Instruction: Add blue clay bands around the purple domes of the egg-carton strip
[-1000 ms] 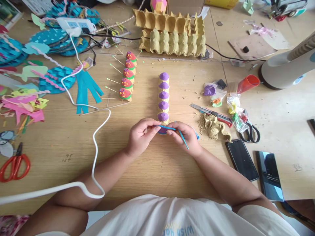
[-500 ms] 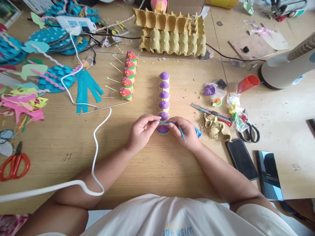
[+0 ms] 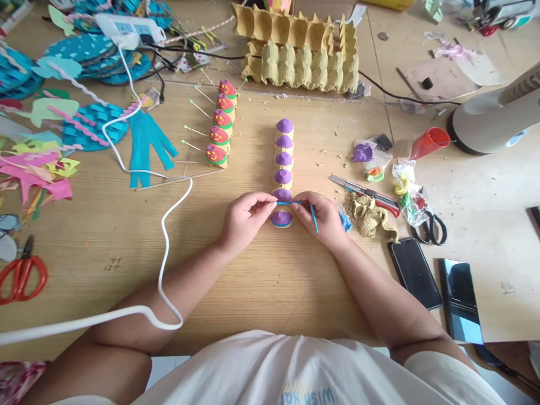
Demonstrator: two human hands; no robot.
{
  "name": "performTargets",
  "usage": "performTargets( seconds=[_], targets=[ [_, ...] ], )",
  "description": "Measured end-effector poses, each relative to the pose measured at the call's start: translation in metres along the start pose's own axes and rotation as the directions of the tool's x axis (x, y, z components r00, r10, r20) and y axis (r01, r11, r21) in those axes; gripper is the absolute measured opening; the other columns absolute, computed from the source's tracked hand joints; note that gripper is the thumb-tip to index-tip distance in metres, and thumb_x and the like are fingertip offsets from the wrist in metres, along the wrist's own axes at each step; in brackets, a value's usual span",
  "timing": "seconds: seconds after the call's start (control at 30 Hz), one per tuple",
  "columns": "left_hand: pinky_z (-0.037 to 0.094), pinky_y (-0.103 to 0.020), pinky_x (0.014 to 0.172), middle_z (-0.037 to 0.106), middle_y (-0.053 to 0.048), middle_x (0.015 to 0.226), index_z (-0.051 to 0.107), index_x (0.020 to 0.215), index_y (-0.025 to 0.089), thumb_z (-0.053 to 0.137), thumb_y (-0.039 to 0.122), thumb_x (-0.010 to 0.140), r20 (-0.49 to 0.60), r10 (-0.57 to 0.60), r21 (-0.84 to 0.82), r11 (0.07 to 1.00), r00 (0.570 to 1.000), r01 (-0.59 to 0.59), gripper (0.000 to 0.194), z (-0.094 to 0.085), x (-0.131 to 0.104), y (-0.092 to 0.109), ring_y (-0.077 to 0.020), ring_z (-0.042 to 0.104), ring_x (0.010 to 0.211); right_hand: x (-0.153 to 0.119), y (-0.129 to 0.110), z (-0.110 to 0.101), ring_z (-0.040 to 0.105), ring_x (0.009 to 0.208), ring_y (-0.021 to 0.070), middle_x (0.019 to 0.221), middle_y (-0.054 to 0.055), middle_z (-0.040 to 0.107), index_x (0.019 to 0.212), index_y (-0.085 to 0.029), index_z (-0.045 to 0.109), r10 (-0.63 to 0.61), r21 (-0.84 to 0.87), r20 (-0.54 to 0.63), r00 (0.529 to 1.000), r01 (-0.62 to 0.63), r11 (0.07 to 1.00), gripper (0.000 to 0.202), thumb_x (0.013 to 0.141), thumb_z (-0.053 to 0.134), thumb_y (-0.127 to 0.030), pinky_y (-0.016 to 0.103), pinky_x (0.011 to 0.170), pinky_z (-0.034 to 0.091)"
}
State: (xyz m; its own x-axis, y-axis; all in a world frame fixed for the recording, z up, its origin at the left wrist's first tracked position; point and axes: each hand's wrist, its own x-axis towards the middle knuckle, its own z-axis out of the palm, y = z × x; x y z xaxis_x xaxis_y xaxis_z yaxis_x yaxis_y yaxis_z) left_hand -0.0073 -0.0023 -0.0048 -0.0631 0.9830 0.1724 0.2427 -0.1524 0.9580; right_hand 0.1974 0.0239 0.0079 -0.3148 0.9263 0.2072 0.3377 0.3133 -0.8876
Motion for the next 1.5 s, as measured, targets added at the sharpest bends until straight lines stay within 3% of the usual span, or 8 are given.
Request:
performTargets(
  seconds=[0.27, 0.67, 1.5],
  targets=[
    [0.052, -0.028, 0.074, 0.077, -0.004, 0.092, 0.077, 0.095, 0.019, 0.070, 0.027, 0.091, 0.011, 0.165, 0.207, 0.964, 0.986, -0.164, 0.011, -0.0024, 0.0013, 0.0045, -0.0149, 0.067, 0.078, 0.0012, 0.0061, 0.0008, 0.059, 0.071, 0.0160, 0.077, 0.003, 0.067, 0.096, -0.019, 0.071, -0.051, -0.146, 0.050, 0.997, 0.057, 0.988, 0.020, 0.097, 0.062, -0.036, 0.028, 0.069, 0.047],
    [0.056, -0.031, 0.082, 0.079, -0.004, 0.094, 0.076, 0.094, 0.020, 0.067, 0.024, 0.093, 0.044, 0.225, 0.326, 0.918, 0.973, -0.227, 0.010, -0.0027, 0.0033, 0.0023, -0.0168, 0.071, 0.085, 0.0022, 0.0046, 0.0021, 0.059, 0.070, 0.0174, 0.078, 0.003, 0.067, 0.094, -0.019, 0.070, -0.024, -0.233, 0.081, 0.996, 0.043, 0.972, 0.013, 0.096, 0.062, -0.030, 0.029, 0.069, 0.046],
    [0.055, -0.034, 0.083, 0.080, -0.004, 0.095, 0.077, 0.094, 0.021, 0.068, 0.024, 0.093, 0.040, 0.210, 0.370, 0.905, 0.977, -0.210, 0.009, -0.0033, 0.0042, 0.0007, -0.0188, 0.072, 0.087, 0.0028, 0.0019, 0.0025, 0.058, 0.070, 0.0171, 0.076, 0.002, 0.065, 0.094, -0.019, 0.068, 0.024, -0.244, 0.064, 0.998, -0.008, 0.970, 0.010, 0.093, 0.065, -0.029, 0.028, 0.067, 0.044]
  ],
)
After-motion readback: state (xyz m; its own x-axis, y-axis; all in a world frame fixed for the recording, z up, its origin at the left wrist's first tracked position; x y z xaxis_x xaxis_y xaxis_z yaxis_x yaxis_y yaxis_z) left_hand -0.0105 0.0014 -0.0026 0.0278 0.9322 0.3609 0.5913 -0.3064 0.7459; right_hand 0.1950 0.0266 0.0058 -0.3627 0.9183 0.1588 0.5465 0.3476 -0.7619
